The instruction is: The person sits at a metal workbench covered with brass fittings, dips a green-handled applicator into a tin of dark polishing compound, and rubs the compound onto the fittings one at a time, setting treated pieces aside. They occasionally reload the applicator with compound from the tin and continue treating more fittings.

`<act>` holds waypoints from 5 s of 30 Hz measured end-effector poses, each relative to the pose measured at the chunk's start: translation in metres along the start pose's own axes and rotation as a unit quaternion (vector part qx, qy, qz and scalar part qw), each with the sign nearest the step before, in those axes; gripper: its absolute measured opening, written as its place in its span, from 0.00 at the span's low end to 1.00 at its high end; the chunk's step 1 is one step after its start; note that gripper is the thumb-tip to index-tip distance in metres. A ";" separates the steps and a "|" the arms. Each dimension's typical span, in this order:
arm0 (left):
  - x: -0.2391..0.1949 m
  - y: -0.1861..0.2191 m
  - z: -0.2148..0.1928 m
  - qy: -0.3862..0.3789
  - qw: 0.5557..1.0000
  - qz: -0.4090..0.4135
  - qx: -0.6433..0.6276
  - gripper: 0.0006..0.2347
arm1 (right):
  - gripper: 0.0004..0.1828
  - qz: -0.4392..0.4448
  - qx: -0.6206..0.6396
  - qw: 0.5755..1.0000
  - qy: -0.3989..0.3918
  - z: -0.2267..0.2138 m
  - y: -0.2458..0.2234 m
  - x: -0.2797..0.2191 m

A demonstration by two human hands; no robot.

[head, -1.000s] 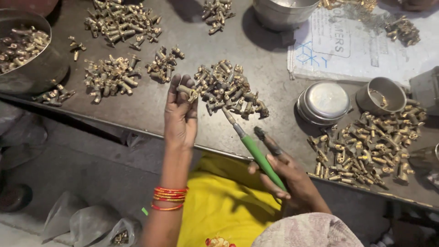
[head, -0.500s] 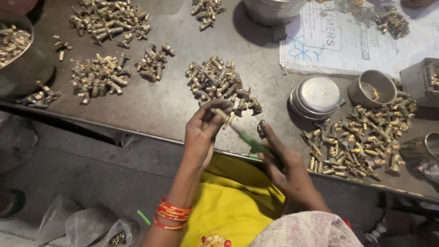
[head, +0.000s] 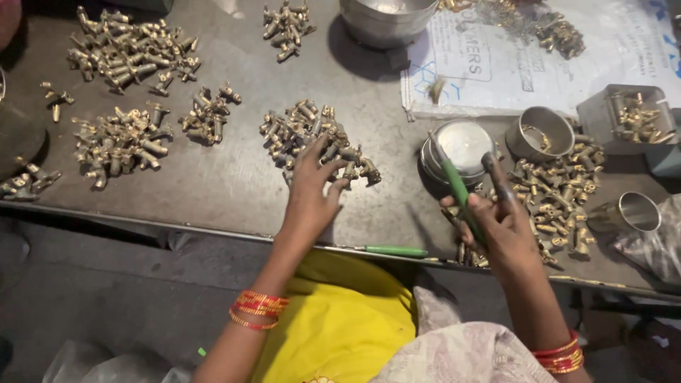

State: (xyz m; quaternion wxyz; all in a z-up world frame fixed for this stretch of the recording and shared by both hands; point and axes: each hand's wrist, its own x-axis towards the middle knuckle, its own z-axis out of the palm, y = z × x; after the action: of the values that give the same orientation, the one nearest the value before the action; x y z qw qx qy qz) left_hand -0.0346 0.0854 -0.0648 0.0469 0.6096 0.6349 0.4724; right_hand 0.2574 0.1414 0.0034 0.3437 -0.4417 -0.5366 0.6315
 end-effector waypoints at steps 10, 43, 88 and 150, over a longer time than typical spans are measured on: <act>0.004 -0.006 0.015 0.028 0.933 -0.232 -0.272 0.08 | 0.44 -0.051 -0.028 0.997 -0.057 0.022 0.039 -0.028; -0.057 0.038 -0.050 0.170 0.823 -0.189 -0.508 0.18 | 0.41 0.057 -0.020 0.987 -0.149 0.055 0.059 -0.034; -0.063 0.113 -0.031 -0.107 0.631 -0.447 -0.625 0.09 | 0.61 -0.383 -0.376 0.843 -0.044 0.087 0.039 -0.002; -0.034 0.016 -0.032 0.093 0.693 -0.265 -0.664 0.16 | 0.46 0.050 0.079 0.979 -0.184 0.085 0.027 -0.043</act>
State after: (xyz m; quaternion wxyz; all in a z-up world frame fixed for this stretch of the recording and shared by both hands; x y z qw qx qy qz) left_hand -0.0348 0.0366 -0.0543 0.5031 0.1790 0.2920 0.7934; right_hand 0.1954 0.0652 -0.0123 0.2411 -0.3156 -0.5167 0.7584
